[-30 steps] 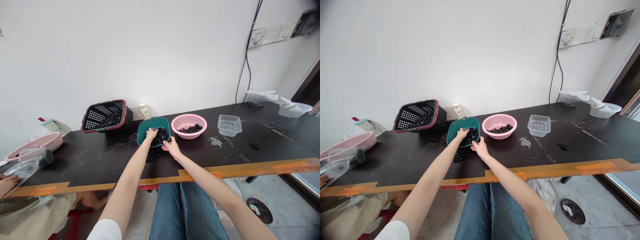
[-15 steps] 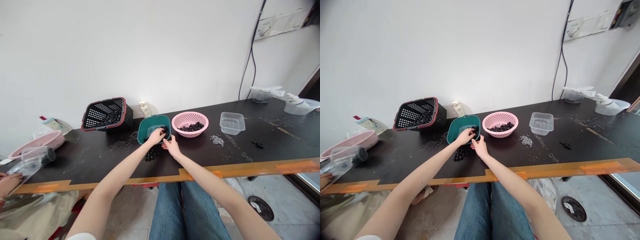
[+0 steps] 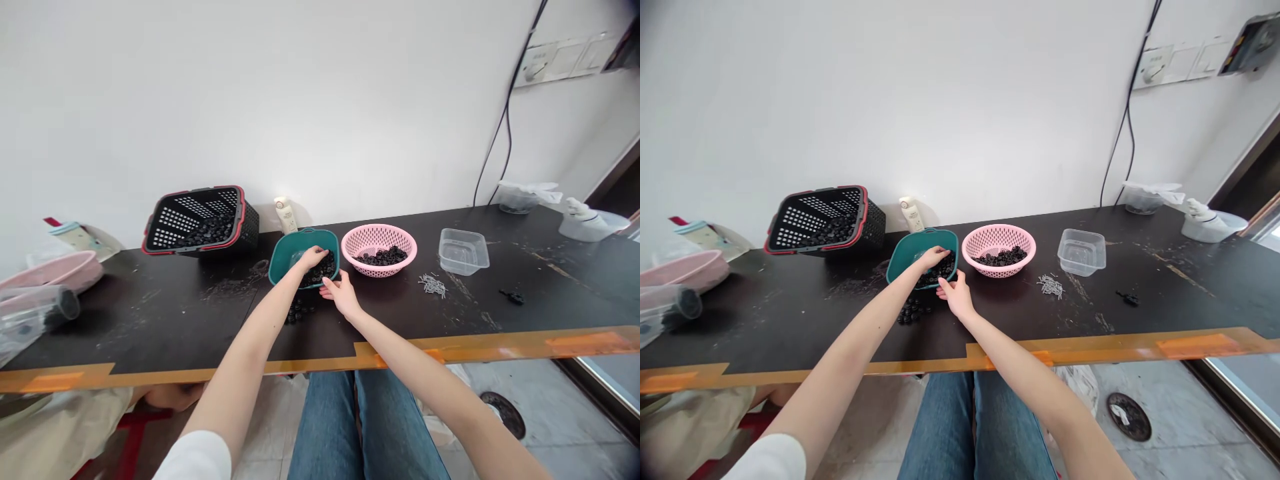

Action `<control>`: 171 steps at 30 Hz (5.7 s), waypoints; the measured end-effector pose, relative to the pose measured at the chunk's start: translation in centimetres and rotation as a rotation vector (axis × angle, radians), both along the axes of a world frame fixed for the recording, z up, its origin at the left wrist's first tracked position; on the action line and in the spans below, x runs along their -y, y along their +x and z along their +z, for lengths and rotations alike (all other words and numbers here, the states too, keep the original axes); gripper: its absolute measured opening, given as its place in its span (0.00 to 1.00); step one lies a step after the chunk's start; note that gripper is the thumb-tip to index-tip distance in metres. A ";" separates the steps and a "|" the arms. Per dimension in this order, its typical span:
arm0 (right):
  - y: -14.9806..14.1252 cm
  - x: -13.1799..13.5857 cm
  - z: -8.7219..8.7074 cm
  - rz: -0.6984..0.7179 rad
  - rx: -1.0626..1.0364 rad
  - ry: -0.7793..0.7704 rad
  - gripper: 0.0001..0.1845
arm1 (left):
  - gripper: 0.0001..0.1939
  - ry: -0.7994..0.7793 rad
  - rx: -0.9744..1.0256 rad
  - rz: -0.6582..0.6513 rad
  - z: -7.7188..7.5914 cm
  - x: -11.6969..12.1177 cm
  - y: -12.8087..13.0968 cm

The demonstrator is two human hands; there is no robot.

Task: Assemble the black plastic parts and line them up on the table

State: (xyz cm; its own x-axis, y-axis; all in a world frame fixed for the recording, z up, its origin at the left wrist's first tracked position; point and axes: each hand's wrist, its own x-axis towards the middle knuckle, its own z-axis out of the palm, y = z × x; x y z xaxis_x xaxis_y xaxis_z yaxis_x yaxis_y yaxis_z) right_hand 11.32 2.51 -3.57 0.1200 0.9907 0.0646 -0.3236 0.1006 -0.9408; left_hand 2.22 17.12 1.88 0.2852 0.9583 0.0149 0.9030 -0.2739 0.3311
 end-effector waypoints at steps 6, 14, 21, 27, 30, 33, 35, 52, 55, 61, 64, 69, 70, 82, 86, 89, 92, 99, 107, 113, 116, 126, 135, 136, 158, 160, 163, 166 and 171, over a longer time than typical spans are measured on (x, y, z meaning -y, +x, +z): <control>0.2 -0.4 0.2 -0.020 0.025 -0.006 0.32 | 0.12 -0.053 -0.065 -0.156 0.4 -0.4 -0.1; 0.9 -0.8 0.5 -0.062 0.101 0.022 0.35 | 0.15 -0.116 -0.108 -0.310 3.8 2.1 -2.2; 1.4 -1.1 0.0 -0.064 0.167 0.043 0.37 | 0.16 0.235 0.043 -0.263 4.5 8.2 -4.2; 1.8 -0.6 0.4 -0.120 0.161 0.056 0.36 | 0.16 0.482 0.274 0.047 1.4 17.6 -6.7; 2.3 0.6 1.3 -0.151 0.186 0.025 0.30 | 0.14 0.362 0.194 -0.081 -0.6 21.3 -6.8; 4.7 2.7 2.3 -0.035 0.326 0.001 0.21 | 0.16 0.351 0.078 -0.355 -1.9 23.0 -5.5; 7.8 4.2 2.7 0.033 0.522 0.014 0.16 | 0.21 0.351 0.002 -0.500 -2.3 22.9 -4.3; 27.2 2.5 1.5 -0.057 1.525 -0.127 0.04 | 0.25 0.321 -0.113 -0.289 -0.6 19.6 -5.5; 27.3 1.7 1.5 -0.006 1.518 -0.142 0.03 | 0.22 0.367 0.010 -0.141 2.8 16.2 -4.7; 27.4 2.2 2.0 -0.009 1.526 -0.098 0.04 | 0.15 0.066 -0.016 0.006 5.1 6.8 -3.6; 27.4 3.3 2.3 -0.052 1.529 -0.050 0.05 | 0.15 -0.044 -0.002 -0.115 4.3 4.7 -2.6; 27.1 5.0 2.2 -0.108 1.488 0.017 0.09 | 0.11 -0.032 -0.012 -0.166 3.7 4.6 -1.6; 27.1 5.2 2.1 -0.106 1.465 0.034 0.10 | 0.11 -0.017 -0.020 -0.160 3.7 4.7 -1.5; 28.0 6.0 2.0 -0.138 1.439 0.080 0.10 | 0.10 0.024 -0.107 -0.115 3.7 5.3 -2.3; 28.8 6.2 1.9 -0.137 1.399 0.051 0.11 | 0.13 0.003 -0.123 -0.119 3.5 5.4 -2.5; 29.2 6.3 1.8 -0.118 1.379 0.020 0.12 | 0.10 -0.027 -0.120 -0.152 3.6 5.4 -2.8; 29.4 6.4 1.6 -0.143 1.415 0.048 0.12 | 0.11 -0.059 -0.108 -0.190 3.8 5.5 -3.0; 29.6 6.6 1.2 -0.197 1.376 0.125 0.14 | 0.13 -0.081 -0.049 -0.246 4.2 6.2 -3.4; 26.3 7.3 2.0 -0.257 0.979 0.053 0.14 | 0.13 -0.088 -0.021 -0.260 4.8 6.0 -3.3; 18.9 6.7 2.9 0.022 0.629 0.001 0.15 | 0.12 -0.141 0.090 -0.265 4.2 5.4 -2.7; 15.6 5.2 3.6 0.084 0.437 0.061 0.14 | 0.09 -0.127 0.119 -0.254 4.0 5.3 -2.7; 9.4 0.9 5.1 -0.114 0.161 0.407 0.11 | 0.16 -0.106 1.143 -0.288 4.4 13.6 0.3; 9.1 3.0 3.9 -0.141 0.370 0.485 0.11 | 0.23 -0.826 1.631 -0.139 -4.1 16.0 3.3; 8.9 3.1 4.0 -0.118 0.414 0.487 0.11 | 0.23 -0.830 1.626 -0.139 -4.3 15.7 3.3; 9.5 3.0 4.9 -0.044 1.017 0.615 0.07 | 0.19 -0.839 1.632 -0.020 -3.9 15.1 3.5; 9.7 2.8 5.1 -0.050 1.046 0.612 0.06 | 0.19 -0.833 1.623 -0.007 -3.8 15.0 3.6; 9.9 2.5 5.3 -0.061 1.051 0.592 0.04 | 0.17 -0.839 1.619 0.026 -3.7 14.7 3.5; 10.0 2.5 5.7 -0.049 1.057 0.546 0.03 | 0.15 -0.842 1.625 0.044 -3.9 14.4 3.5; 10.1 2.7 6.0 -0.033 1.079 0.527 0.02 | 0.13 -0.808 1.643 0.057 -4.0 13.8 3.6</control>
